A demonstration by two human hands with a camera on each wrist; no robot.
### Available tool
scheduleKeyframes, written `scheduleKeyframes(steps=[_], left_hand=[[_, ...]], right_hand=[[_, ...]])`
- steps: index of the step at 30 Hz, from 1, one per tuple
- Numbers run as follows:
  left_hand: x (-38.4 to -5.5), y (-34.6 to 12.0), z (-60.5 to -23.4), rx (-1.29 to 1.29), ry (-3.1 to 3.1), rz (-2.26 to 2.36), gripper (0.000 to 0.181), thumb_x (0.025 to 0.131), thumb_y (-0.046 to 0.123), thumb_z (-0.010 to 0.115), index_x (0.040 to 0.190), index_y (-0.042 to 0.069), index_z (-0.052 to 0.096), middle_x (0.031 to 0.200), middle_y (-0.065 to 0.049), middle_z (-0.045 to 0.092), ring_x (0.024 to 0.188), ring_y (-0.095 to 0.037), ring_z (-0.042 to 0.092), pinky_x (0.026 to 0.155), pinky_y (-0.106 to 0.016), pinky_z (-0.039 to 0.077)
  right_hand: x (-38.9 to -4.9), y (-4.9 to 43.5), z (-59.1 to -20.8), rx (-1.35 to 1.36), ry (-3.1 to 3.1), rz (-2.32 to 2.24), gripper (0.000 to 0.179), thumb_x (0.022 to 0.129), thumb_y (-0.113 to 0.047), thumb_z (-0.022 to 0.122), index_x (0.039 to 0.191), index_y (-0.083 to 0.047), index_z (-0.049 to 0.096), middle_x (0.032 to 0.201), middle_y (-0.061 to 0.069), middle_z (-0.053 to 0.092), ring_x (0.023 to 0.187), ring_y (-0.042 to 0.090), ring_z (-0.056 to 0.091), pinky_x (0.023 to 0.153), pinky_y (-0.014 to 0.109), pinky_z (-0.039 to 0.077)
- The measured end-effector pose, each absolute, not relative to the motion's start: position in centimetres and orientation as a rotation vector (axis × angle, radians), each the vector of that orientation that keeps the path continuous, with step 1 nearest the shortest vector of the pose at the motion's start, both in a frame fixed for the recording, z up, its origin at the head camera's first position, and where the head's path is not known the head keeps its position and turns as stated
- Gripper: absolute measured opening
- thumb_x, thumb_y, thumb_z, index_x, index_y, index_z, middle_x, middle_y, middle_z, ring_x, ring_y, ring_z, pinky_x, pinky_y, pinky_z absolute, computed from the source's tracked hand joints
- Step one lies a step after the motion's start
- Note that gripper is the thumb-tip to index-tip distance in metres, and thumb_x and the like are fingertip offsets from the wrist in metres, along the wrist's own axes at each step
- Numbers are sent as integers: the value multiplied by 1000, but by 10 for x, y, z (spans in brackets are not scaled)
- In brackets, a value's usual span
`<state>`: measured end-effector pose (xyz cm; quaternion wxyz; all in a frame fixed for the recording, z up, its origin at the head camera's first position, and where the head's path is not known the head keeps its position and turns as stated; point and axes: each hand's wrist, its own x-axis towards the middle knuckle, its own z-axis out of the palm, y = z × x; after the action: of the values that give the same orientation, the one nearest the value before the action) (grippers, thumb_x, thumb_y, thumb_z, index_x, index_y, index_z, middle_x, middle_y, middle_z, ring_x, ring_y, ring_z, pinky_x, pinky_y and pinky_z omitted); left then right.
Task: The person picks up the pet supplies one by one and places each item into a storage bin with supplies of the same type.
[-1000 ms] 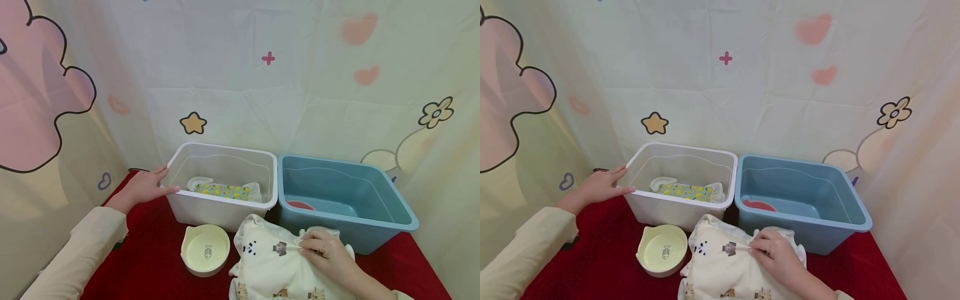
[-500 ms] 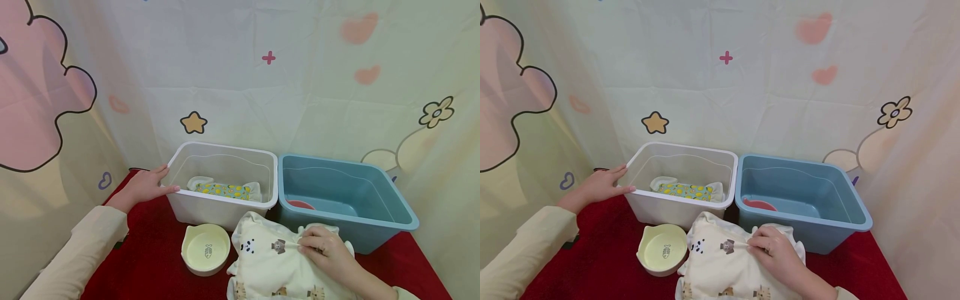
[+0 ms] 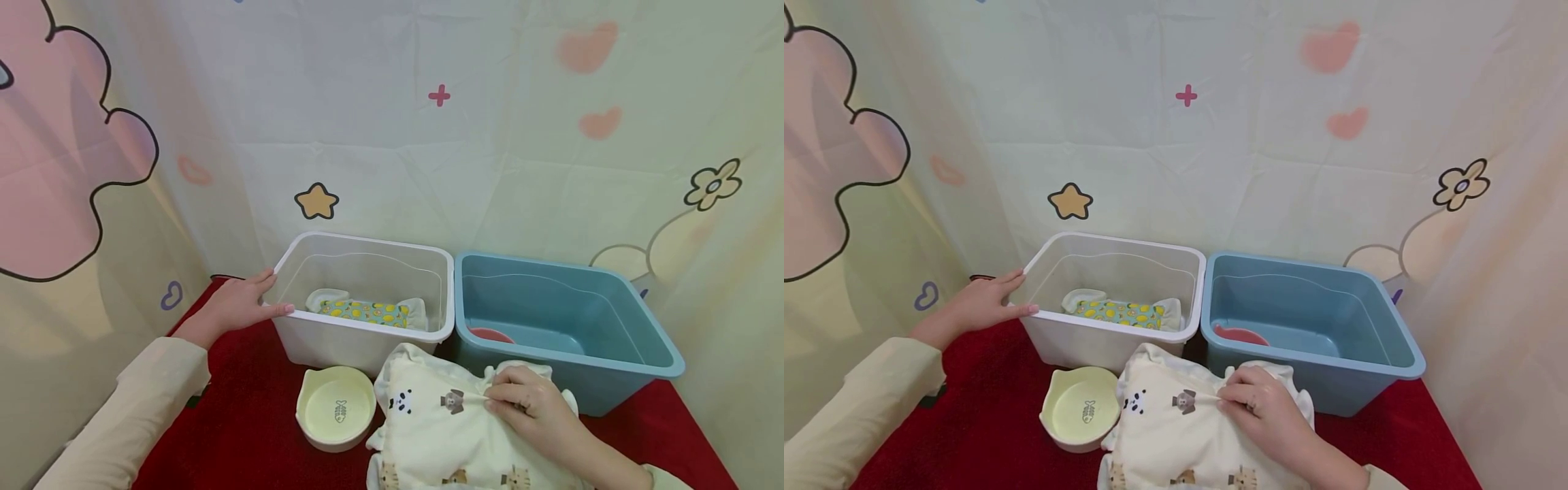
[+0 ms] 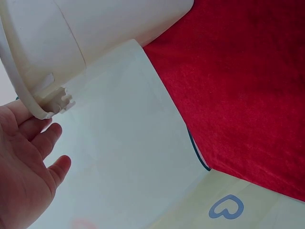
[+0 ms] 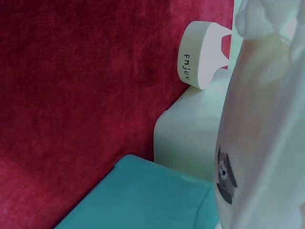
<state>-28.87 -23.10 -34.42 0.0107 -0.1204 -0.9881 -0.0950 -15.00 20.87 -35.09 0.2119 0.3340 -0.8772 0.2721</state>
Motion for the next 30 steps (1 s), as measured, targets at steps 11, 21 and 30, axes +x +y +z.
scheduleKeyframes(steps=[11,21,30], left_hand=[[-287,-230,-343,-380,-3075,-301,91,75,70,42,138,6,27,142,-18,27,111,-41,45,86,-57,40],[-288,-232,-345,-396,-3055,-299,91,75,69,43,138,5,27,142,-19,28,110,-40,48,86,-56,41],[-288,-230,-345,-402,-3050,-272,89,76,68,43,137,5,29,141,-19,29,109,-40,48,87,-55,41]], right_hand=[[-151,206,-338,925,-2444,737,19,65,-1,72,75,-17,71,78,-13,56,73,0,47,63,12,43],[-153,204,-331,963,-2410,758,20,66,1,71,75,-17,70,78,-13,55,72,-1,45,58,11,40],[-157,202,-324,1013,-2364,750,21,65,2,71,75,-16,70,77,-11,55,72,0,47,61,8,39]])
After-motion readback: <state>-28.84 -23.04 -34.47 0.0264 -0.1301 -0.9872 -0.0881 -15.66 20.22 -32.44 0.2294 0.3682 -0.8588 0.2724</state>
